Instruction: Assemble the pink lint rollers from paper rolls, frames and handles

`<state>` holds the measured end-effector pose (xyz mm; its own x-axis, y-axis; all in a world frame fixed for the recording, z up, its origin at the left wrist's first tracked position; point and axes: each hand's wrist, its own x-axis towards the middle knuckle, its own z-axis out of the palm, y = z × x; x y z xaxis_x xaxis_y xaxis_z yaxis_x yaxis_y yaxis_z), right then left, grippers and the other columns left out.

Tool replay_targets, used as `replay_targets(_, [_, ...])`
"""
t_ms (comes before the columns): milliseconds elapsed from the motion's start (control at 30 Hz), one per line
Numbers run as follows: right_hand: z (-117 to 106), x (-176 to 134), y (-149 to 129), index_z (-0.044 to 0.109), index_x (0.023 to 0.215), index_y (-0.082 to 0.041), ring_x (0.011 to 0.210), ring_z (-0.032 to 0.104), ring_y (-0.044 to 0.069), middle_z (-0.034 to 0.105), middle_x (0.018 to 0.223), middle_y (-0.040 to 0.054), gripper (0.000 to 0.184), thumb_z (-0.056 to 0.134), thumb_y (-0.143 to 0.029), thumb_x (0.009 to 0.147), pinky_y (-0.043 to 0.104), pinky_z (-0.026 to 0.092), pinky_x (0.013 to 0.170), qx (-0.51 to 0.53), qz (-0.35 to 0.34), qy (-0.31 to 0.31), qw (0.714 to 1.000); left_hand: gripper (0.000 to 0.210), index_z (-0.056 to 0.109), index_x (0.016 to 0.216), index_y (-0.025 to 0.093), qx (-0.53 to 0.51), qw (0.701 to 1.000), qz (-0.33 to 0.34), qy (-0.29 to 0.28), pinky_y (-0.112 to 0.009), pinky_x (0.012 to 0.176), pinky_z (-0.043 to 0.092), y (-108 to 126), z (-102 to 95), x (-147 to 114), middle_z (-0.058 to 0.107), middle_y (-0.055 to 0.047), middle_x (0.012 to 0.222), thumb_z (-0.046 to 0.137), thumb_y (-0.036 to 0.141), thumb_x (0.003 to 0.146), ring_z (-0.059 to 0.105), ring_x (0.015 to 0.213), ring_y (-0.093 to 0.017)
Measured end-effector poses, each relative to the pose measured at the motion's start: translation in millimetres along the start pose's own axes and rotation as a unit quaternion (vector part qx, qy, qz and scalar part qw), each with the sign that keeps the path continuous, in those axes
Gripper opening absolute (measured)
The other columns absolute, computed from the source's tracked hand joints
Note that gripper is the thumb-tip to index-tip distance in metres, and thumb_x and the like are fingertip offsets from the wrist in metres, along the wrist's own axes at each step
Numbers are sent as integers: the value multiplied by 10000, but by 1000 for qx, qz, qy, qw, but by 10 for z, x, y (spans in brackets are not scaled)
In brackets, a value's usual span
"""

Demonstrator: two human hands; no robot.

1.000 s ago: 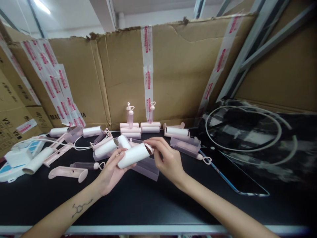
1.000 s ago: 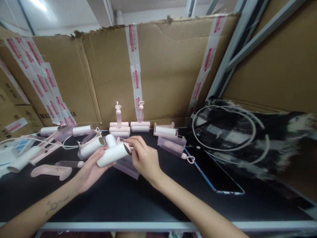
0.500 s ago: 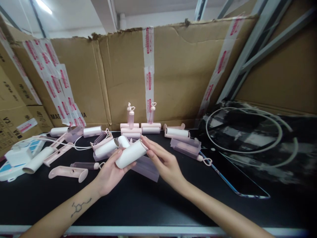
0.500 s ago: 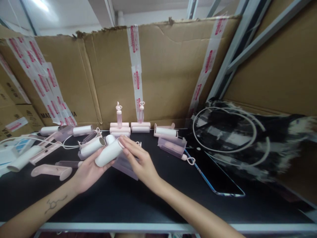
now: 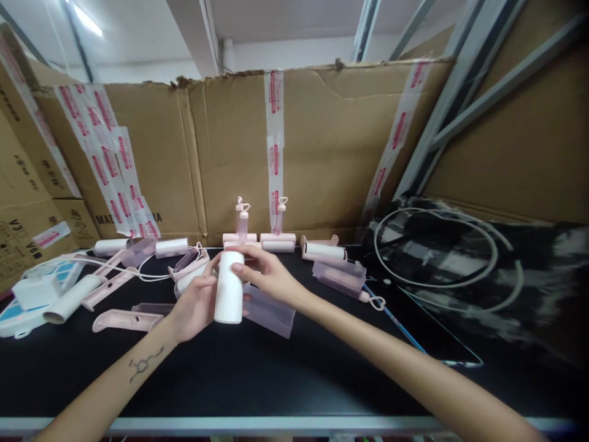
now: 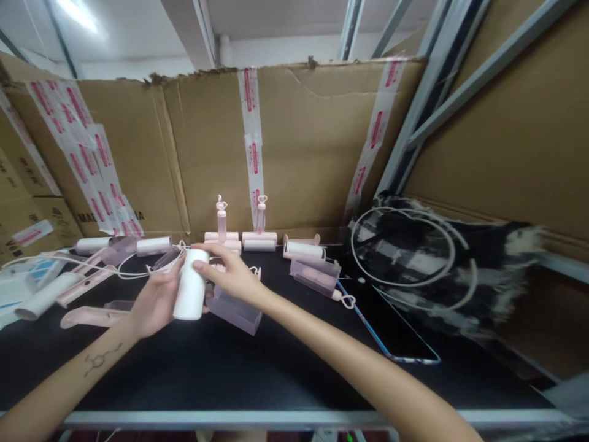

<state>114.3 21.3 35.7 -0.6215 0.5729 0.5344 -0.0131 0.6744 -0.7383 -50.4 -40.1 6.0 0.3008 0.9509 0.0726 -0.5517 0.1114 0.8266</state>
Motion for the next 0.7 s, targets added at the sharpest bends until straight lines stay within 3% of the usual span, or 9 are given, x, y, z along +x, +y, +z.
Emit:
replay_targets(100, [-154, 172, 142, 452, 1265, -198, 1089, 524, 163, 528, 1244, 76, 375, 392, -331, 920, 327, 439, 914, -120, 17, -39, 992, 492, 401, 1227, 289, 15, 999, 19, 47, -296, 519, 527, 59, -15, 24, 618, -33, 857, 598, 308, 777, 625, 612, -164])
replay_targets(167, [-341, 216, 270, 460, 1247, -175, 1022, 551, 160, 538, 1215, 96, 355, 375, -284, 919, 323, 448, 876, -259, 37, -37, 964, 412, 431, 1177, 233, -9, 997, 34, 71, -261, 467, 509, 114, -38, 36, 600, -32, 805, 576, 286, 795, 595, 554, -136])
replay_targets(200, [-434, 216, 338, 510, 1188, -161, 955, 571, 165, 572, 1142, 101, 322, 405, -258, 900, 324, 457, 839, -339, 43, -60, 938, 368, 451, 1142, 205, -32, 996, 43, 74, -255, 468, 509, 144, -50, 37, 595, -33, 792, 565, 275, 800, 587, 543, -129])
replay_targets(267, [-567, 175, 468, 630, 951, -145, 858, 579, 199, 617, 952, 95, 198, 539, -259, 816, 348, 454, 793, -398, 48, -104, 910, 300, 479, 1086, 165, -73, 993, 58, 78, -279, 535, 536, 194, -67, 33, 599, -46, 797, 547, 245, 805, 600, 575, -135])
replay_targets(333, [-605, 92, 578, 645, 772, -149, 871, 559, 235, 603, 892, 91, 146, 658, -283, 714, 366, 435, 791, -418, 45, -133, 898, 272, 492, 1059, 131, -94, 989, 57, 99, -326, 629, 555, 206, -71, 24, 613, -74, 813, 536, 222, 805, 630, 656, -168])
replay_targets(433, [-573, -58, 667, 621, 692, -154, 951, 526, 264, 575, 986, 105, 124, 684, -260, 680, 376, 402, 827, -440, 42, -149, 885, 248, 504, 1023, 97, -100, 986, 33, 128, -363, 646, 558, 154, -63, 17, 619, -100, 792, 516, 225, 811, 639, 703, -205])
replay_targets(567, [-645, -189, 565, 591, 828, -157, 784, 562, 193, 568, 948, 91, 162, 492, -284, 847, 333, 424, 738, -442, 64, -136, 884, 214, 515, 986, 115, -99, 985, 26, 138, -260, 497, 528, 59, -61, 51, 605, -63, 737, 521, 246, 817, 589, 569, -140])
replay_targets(700, [-809, -232, 236, 509, 971, -184, 693, 546, 150, 550, 825, 29, 281, 315, -383, 934, 259, 429, 629, -363, 77, -106, 922, 238, 498, 1029, 149, -72, 975, 59, 201, -273, 587, 551, 2, -61, 133, 623, -66, 775, 550, 245, 818, 619, 653, -149])
